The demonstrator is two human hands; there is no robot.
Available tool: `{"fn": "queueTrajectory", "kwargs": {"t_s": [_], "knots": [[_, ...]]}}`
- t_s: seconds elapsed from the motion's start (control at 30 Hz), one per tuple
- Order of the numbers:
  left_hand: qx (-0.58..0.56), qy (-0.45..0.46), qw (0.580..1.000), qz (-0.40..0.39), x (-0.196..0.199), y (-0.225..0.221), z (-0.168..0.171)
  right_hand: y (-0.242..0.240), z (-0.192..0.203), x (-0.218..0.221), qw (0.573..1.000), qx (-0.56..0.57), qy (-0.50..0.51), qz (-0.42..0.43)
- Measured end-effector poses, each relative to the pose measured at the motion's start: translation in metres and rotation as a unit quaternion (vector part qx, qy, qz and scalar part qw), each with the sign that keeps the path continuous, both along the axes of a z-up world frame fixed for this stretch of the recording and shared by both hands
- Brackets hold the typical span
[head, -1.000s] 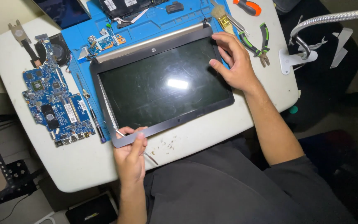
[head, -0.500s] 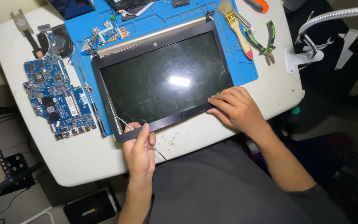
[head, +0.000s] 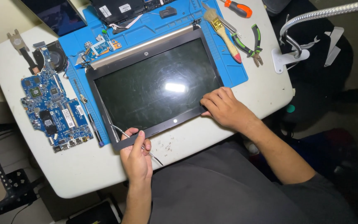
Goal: Disassembling a laptop by removing the motherboard and prying off the screen bezel.
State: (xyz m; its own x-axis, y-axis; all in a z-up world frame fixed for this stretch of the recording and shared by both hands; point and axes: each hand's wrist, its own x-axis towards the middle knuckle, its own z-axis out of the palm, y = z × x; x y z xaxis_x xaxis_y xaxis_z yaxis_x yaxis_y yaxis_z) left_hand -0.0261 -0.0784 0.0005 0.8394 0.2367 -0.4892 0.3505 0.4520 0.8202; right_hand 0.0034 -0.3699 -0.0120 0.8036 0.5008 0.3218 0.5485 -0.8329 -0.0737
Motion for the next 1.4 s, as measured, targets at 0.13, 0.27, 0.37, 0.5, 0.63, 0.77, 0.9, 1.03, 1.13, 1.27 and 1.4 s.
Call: {"fn": "queueTrajectory", "kwargs": {"t_s": [0.13, 0.27, 0.37, 0.5, 0.63, 0.77, 0.9, 1.03, 1.13, 1.27, 1.4], "knots": [[-0.003, 0.002, 1.000, 0.007, -0.002, 0.000, -0.004, -0.007, -0.006, 0.003, 0.999, -0.016, -0.014, 0.029], [0.003, 0.004, 1.000, 0.009, -0.001, 0.000, -0.006, -0.010, -0.013, 0.005, 0.998, -0.031, -0.034, 0.046], [-0.002, 0.042, 0.999, 0.010, 0.000, 0.002, 0.000, -0.004, 0.017, 0.004, 0.995, -0.053, -0.062, 0.050], [-0.012, 0.068, 0.997, 0.017, 0.001, 0.003, 0.001, 0.000, 0.028, -0.015, 0.986, -0.108, -0.042, -0.118], [-0.004, 0.078, 0.997, 0.007, 0.001, 0.002, 0.004, 0.000, 0.018, -0.026, 0.980, -0.115, 0.006, -0.164], [0.002, 0.069, 0.998, 0.002, 0.002, 0.004, 0.003, 0.004, 0.023, -0.026, 0.936, -0.317, -0.047, -0.143], [0.009, 0.070, 0.998, -0.001, 0.001, 0.004, 0.002, 0.000, 0.031, -0.025, 0.926, -0.350, -0.058, -0.130], [0.013, 0.076, 0.997, -0.001, 0.001, 0.003, 0.005, -0.010, 0.035, -0.026, 0.939, -0.320, -0.045, -0.115], [0.011, 0.066, 0.998, -0.001, 0.002, 0.003, 0.004, -0.019, 0.026, -0.023, 0.986, -0.118, 0.008, -0.115], [0.004, 0.061, 0.998, -0.010, 0.002, 0.004, 0.004, -0.023, 0.008, -0.025, 0.979, 0.092, 0.082, -0.160], [-0.004, 0.056, 0.998, -0.012, 0.002, 0.005, 0.001, -0.024, 0.005, -0.023, 0.978, 0.102, 0.061, -0.169]]}}
